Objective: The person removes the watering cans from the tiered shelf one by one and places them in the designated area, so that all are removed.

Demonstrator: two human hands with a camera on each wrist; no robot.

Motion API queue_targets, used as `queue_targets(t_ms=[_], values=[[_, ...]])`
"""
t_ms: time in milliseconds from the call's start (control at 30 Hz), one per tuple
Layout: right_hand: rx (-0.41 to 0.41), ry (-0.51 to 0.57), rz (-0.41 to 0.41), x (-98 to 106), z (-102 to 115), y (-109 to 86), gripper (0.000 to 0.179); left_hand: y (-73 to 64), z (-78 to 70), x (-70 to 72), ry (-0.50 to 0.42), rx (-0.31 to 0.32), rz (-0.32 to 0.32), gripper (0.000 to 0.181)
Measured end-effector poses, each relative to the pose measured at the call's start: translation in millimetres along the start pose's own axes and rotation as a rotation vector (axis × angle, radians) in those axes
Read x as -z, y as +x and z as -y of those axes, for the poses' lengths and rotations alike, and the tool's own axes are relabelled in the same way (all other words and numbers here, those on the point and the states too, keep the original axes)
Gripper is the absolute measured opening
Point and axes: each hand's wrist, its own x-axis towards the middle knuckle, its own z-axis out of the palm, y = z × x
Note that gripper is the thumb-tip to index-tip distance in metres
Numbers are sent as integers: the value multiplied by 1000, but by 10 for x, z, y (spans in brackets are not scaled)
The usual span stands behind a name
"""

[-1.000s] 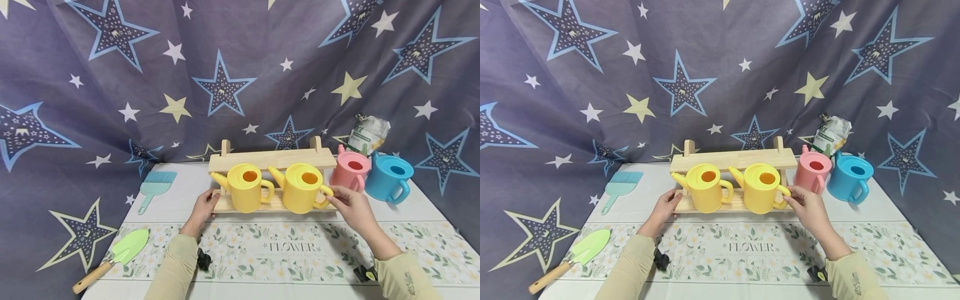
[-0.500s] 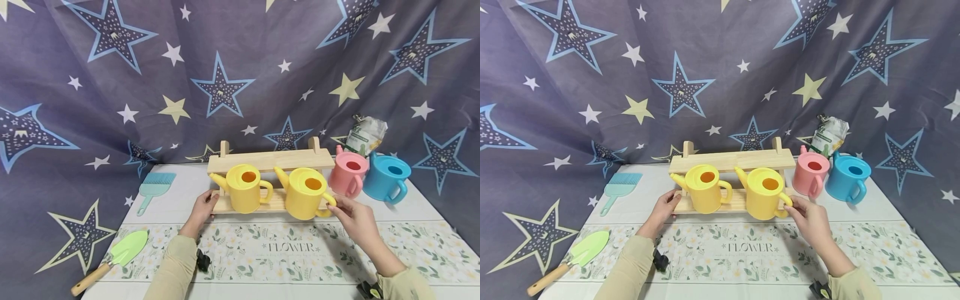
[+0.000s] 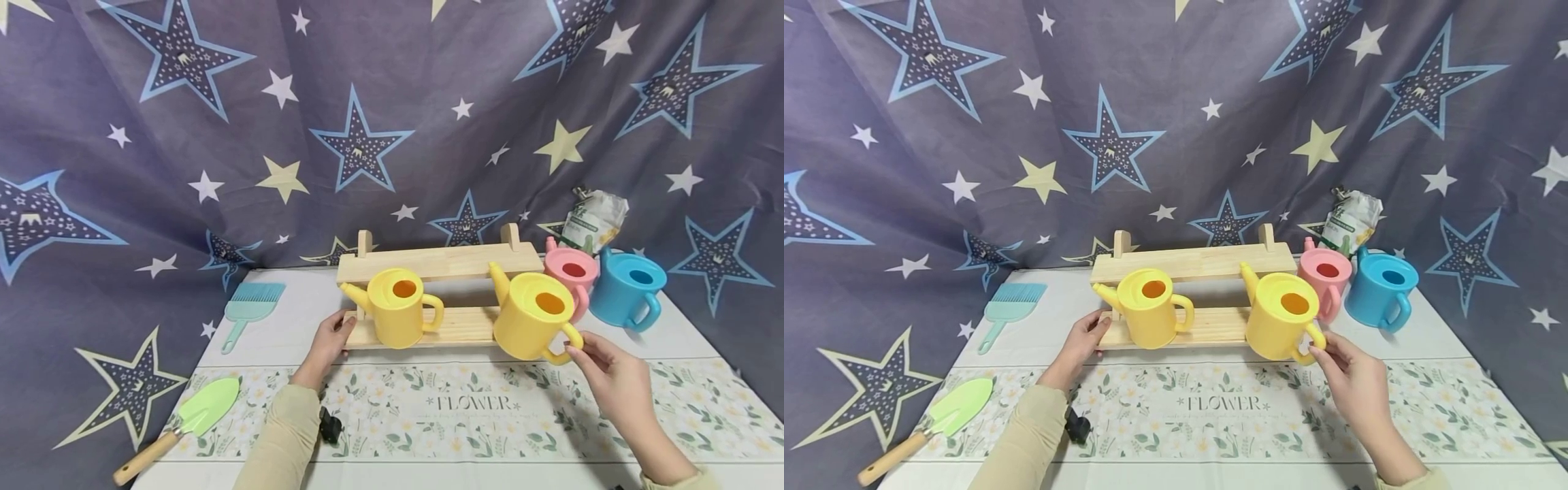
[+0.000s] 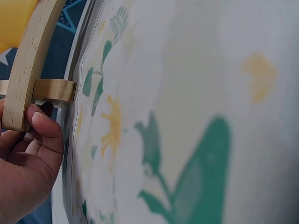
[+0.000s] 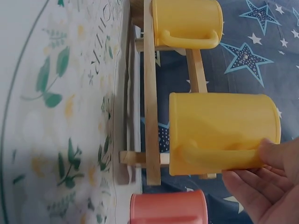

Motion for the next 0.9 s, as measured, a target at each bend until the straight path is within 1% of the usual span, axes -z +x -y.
queue_targets(t_ms=[200, 433, 533, 633, 900], values=[[-87, -64, -30, 130, -46, -71, 29, -2, 3, 2, -6, 5, 2, 56], [-135, -123, -133, 295, -137, -151, 26, -3, -1, 4, 6, -9, 6, 57], [-148, -147, -167, 352, -176, -184, 27, -3, -10, 8, 3, -3, 6, 57], [-162, -169, -182, 399, -206, -217, 26, -2, -15, 11, 7, 0, 7, 57], [-220, -210, -168, 454, -283, -321, 28, -9, -13, 11, 12, 3, 8, 56]])
